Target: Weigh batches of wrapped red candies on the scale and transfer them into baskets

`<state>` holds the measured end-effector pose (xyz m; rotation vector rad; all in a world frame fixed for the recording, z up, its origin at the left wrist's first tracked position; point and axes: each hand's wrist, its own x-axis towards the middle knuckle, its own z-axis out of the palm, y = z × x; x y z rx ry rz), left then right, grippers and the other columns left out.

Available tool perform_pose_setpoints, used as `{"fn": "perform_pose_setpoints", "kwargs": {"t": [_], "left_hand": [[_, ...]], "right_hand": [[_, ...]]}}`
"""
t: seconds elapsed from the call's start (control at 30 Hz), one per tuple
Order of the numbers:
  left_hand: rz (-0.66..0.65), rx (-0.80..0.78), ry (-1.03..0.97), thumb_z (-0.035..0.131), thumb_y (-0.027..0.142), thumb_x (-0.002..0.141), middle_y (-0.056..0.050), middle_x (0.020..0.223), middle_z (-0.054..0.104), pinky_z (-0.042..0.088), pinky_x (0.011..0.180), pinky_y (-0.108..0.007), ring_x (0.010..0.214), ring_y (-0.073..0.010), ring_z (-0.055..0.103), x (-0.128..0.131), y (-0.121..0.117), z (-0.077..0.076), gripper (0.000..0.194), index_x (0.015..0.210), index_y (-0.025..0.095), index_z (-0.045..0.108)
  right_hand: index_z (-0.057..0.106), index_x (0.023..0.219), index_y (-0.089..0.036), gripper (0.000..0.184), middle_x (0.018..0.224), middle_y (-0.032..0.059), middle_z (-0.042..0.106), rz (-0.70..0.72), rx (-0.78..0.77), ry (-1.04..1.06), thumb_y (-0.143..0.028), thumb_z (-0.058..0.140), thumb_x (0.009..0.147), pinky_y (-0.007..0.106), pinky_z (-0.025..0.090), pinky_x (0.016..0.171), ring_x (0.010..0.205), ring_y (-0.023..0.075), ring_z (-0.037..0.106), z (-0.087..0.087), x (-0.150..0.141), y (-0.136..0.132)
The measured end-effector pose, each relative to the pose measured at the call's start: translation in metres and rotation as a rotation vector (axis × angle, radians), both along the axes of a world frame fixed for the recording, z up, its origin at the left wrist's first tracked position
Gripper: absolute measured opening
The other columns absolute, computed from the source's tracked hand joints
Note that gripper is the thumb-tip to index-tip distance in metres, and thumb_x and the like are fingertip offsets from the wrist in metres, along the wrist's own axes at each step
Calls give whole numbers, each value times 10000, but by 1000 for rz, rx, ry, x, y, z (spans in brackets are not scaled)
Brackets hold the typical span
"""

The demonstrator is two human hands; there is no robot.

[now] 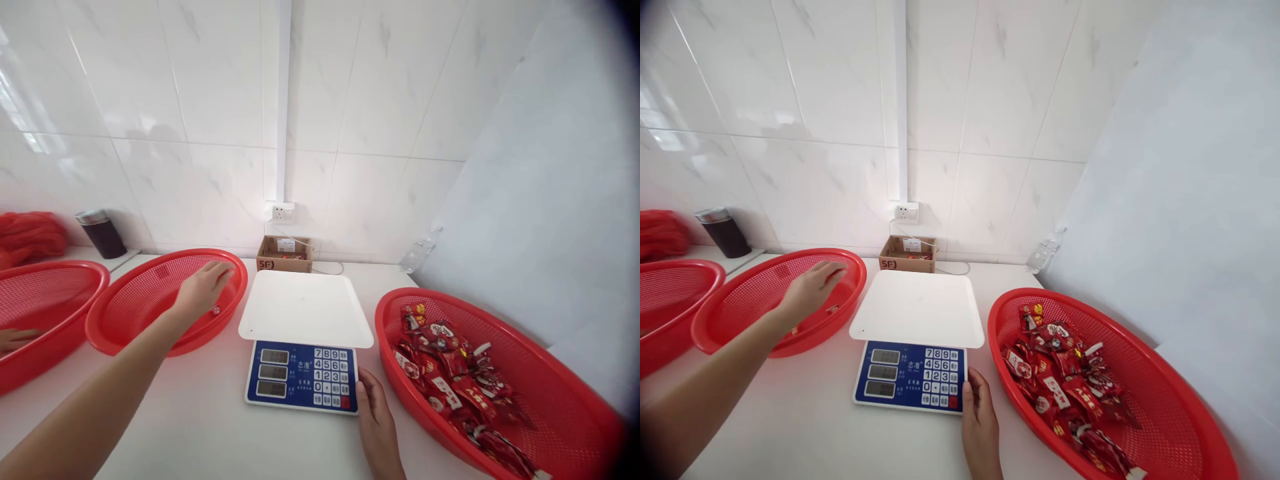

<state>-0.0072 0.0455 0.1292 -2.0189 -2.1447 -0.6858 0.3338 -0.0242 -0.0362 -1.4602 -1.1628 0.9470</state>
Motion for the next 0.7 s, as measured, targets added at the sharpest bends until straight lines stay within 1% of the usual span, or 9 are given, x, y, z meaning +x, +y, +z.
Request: {"fn": "perform_pose_setpoints", "kwargs": {"t": [0.07, 0.13, 0.2, 0.23, 0.33, 0.4, 0.47, 0.57, 0.7], "left_hand": [[92, -52, 10, 205, 487, 870, -85, 1272, 485, 416, 873, -420, 1131, -273, 467, -21, -8, -8, 498, 1219, 242, 461], [136, -91, 17, 239, 509, 854, -128, 1348, 406, 286, 983, -529, 1255, -328, 323, -32, -17, -20, 561, 1299, 201, 386], [121, -120, 3, 247, 523, 846, -121, 1410, 322, 217, 1018, -553, 1315, -327, 207, -33, -29, -33, 600, 1349, 201, 309], [82, -146, -5, 247, 528, 845, -98, 1420, 312, 238, 1022, -530, 1321, -307, 205, -31, -35, -39, 598, 1359, 225, 287], [-35, -248, 15, 278, 543, 835, -66, 1327, 457, 393, 915, -468, 1229, -293, 386, -23, -53, -50, 557, 1336, 302, 322], [-40, -297, 57, 276, 524, 842, -79, 1188, 574, 453, 797, -454, 1091, -311, 515, -21, -59, -51, 515, 1302, 319, 379], [-33, -285, 89, 270, 483, 855, -90, 1107, 617, 465, 756, -438, 1011, -311, 564, -21, -57, -49, 483, 1276, 303, 423], [-62, -154, 121, 311, 396, 862, -92, 1090, 628, 431, 855, -428, 1034, -282, 556, -21, -47, -49, 418, 1190, 245, 522], [-108, 297, 72, 363, 304, 854, -106, 1053, 638, 355, 967, -421, 1092, -246, 515, -6, -43, -71, 314, 1022, 179, 597]], "right_hand": [[519, 1099, -189, 525, 1154, 96, 583, -6, 7, -4, -582, 437, 761, 358, 432, 901, 1064, 242, 535, -1, -1, 1], [521, 1091, -189, 522, 1152, 97, 580, -19, 11, -18, -582, 439, 758, 365, 425, 908, 1068, 247, 529, -2, -1, 2], [524, 1086, -189, 517, 1156, 97, 576, -29, 19, -35, -580, 439, 758, 371, 418, 915, 1073, 249, 524, -3, -1, 2], [523, 1086, -189, 514, 1157, 98, 574, -27, 23, -41, -578, 437, 761, 372, 417, 915, 1073, 249, 523, -4, -1, 2], [521, 1093, -190, 497, 1154, 94, 577, -22, 32, -54, -559, 440, 770, 369, 424, 905, 1068, 245, 527, -3, -1, 1], [523, 1094, -190, 484, 1146, 91, 584, -22, 43, -63, -545, 444, 774, 365, 427, 901, 1061, 241, 534, -1, -2, 0], [527, 1088, -188, 474, 1140, 92, 588, -28, 55, -79, -536, 446, 776, 365, 427, 901, 1057, 240, 537, 0, -3, 1], [532, 1080, -182, 456, 1131, 98, 591, -50, 69, -106, -519, 441, 788, 369, 437, 886, 1047, 242, 542, 0, -6, 2], [547, 1044, -159, 384, 1091, 123, 595, -123, 201, -182, -451, 428, 825, 381, 449, 863, 1016, 235, 551, 0, -9, -5]]}}
